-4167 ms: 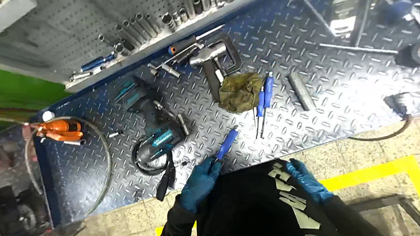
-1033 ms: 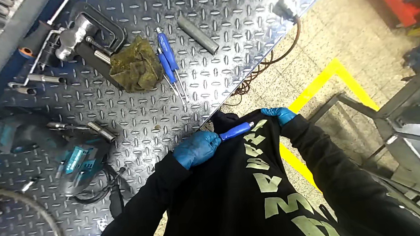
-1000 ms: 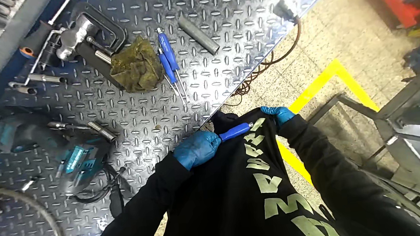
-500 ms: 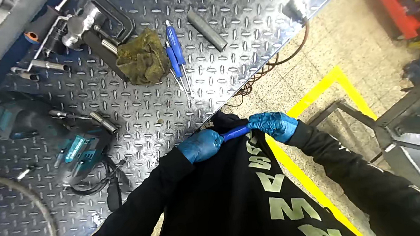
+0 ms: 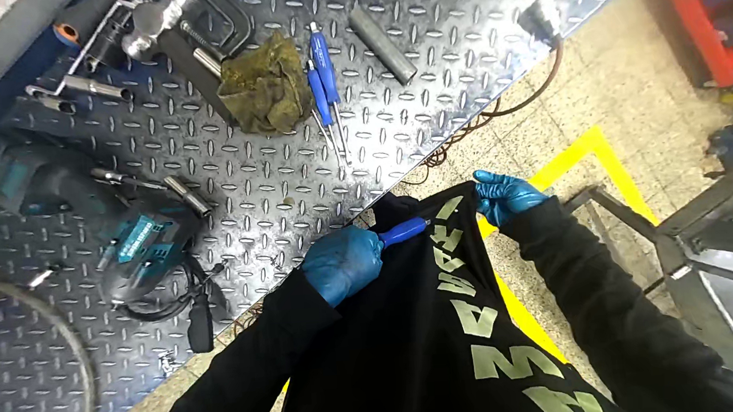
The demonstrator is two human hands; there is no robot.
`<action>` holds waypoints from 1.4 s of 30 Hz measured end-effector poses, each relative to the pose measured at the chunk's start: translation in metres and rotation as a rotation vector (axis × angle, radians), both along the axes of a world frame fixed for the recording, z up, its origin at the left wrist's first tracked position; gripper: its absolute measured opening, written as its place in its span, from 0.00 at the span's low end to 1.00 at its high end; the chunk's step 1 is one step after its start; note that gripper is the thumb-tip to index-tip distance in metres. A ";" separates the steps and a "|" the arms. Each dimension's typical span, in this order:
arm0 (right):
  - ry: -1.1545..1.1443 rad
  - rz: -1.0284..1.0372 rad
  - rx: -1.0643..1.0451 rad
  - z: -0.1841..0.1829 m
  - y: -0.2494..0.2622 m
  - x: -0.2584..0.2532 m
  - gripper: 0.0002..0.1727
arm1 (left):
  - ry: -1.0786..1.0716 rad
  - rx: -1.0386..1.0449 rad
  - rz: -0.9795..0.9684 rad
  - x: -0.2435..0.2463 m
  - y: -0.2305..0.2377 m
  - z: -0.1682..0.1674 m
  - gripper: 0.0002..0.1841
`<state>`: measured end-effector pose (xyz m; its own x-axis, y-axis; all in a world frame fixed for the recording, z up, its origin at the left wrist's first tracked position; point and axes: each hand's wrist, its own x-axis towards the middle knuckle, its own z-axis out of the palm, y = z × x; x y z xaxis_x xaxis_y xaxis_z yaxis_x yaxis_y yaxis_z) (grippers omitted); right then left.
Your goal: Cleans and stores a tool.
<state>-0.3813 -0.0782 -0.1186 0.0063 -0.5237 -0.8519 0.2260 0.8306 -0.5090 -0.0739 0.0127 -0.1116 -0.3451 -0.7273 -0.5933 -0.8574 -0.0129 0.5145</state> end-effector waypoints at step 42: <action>0.041 1.028 -1.091 -0.044 0.008 -0.001 0.03 | 0.168 0.300 -0.102 -0.030 -0.032 -0.005 0.21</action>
<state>-0.3821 -0.0697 -0.1621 0.7429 -0.6663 -0.0644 -0.2339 -0.1682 -0.9576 -0.1035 -0.0191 -0.1161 -0.5182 -0.4857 -0.7040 -0.7657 -0.1033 0.6349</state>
